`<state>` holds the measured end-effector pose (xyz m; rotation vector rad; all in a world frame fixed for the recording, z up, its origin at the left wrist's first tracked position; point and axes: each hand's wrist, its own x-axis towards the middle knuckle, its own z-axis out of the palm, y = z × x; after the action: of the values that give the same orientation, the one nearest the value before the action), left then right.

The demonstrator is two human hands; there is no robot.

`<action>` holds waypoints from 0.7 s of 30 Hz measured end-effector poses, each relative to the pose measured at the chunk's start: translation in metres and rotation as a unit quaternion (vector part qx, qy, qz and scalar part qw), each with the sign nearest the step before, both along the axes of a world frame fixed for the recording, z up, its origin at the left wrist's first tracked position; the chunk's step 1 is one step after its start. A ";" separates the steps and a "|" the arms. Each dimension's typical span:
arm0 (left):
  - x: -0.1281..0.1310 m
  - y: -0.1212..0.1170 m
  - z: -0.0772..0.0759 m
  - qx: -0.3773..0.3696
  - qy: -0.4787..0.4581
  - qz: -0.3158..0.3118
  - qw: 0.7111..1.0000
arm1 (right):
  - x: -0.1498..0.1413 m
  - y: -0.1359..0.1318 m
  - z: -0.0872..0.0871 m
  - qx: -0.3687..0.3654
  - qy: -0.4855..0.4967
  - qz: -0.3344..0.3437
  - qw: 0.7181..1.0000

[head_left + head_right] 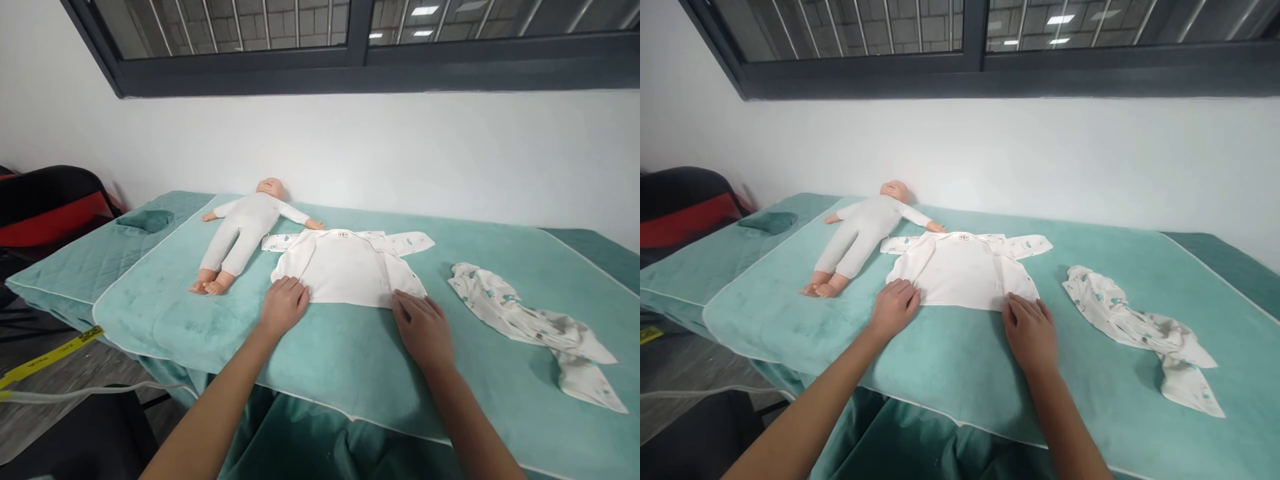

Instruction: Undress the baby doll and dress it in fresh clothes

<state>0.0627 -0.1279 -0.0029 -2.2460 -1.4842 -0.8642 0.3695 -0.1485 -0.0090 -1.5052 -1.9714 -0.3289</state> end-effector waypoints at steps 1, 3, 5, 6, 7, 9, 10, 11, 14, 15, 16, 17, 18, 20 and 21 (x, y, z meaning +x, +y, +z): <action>0.000 0.000 0.000 0.003 -0.001 -0.001 1.000 | 0.000 -0.001 0.001 0.008 0.008 0.000 1.000; -0.001 0.000 -0.001 0.011 -0.001 -0.003 1.000 | 0.000 -0.003 0.004 0.032 0.025 -0.001 0.999; -0.001 -0.001 -0.002 0.021 0.000 0.001 1.000 | -0.002 -0.007 0.007 0.055 0.032 0.020 0.998; -0.001 -0.001 -0.002 0.026 0.001 0.006 1.000 | -0.004 -0.010 0.008 0.059 0.030 0.044 0.997; -0.001 -0.002 -0.002 0.029 0.003 0.012 1.000 | -0.007 -0.013 0.009 0.058 0.025 0.074 0.995; 0.000 -0.003 -0.002 0.028 0.006 0.029 0.999 | -0.013 -0.017 0.012 0.037 0.011 0.129 0.991; 0.000 -0.004 -0.002 0.022 0.007 0.037 0.999 | -0.015 -0.019 0.013 0.020 0.005 0.146 0.989; 0.000 -0.004 -0.002 0.014 0.007 0.044 0.999 | -0.017 -0.020 0.014 0.000 0.001 0.152 0.988; 0.000 -0.006 0.000 -0.028 -0.004 0.058 0.998 | -0.020 -0.022 0.015 -0.068 0.009 0.142 0.987; 0.000 -0.006 0.000 -0.042 -0.011 0.059 0.997 | -0.020 -0.023 0.016 -0.091 0.021 0.139 0.986; 0.001 -0.007 0.001 -0.053 -0.019 0.059 0.997 | -0.021 -0.023 0.015 -0.113 0.040 0.140 0.983; 0.001 -0.007 0.001 -0.062 -0.026 0.059 0.996 | -0.022 -0.024 0.015 -0.133 0.068 0.143 0.978; 0.002 -0.008 0.001 -0.066 -0.032 0.059 0.996 | -0.024 -0.026 0.015 -0.155 0.104 0.147 0.971; 0.003 -0.008 0.003 -0.070 -0.044 0.061 0.995 | -0.032 -0.028 0.017 -0.205 0.184 0.152 0.949; 0.002 -0.006 0.005 -0.072 -0.051 0.066 0.994 | -0.038 -0.028 0.020 -0.236 0.222 0.153 0.934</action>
<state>0.0647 -0.1342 0.0019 -2.2022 -1.7714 -0.8686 0.3314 -0.1767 0.0110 -1.3532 -1.9352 0.6108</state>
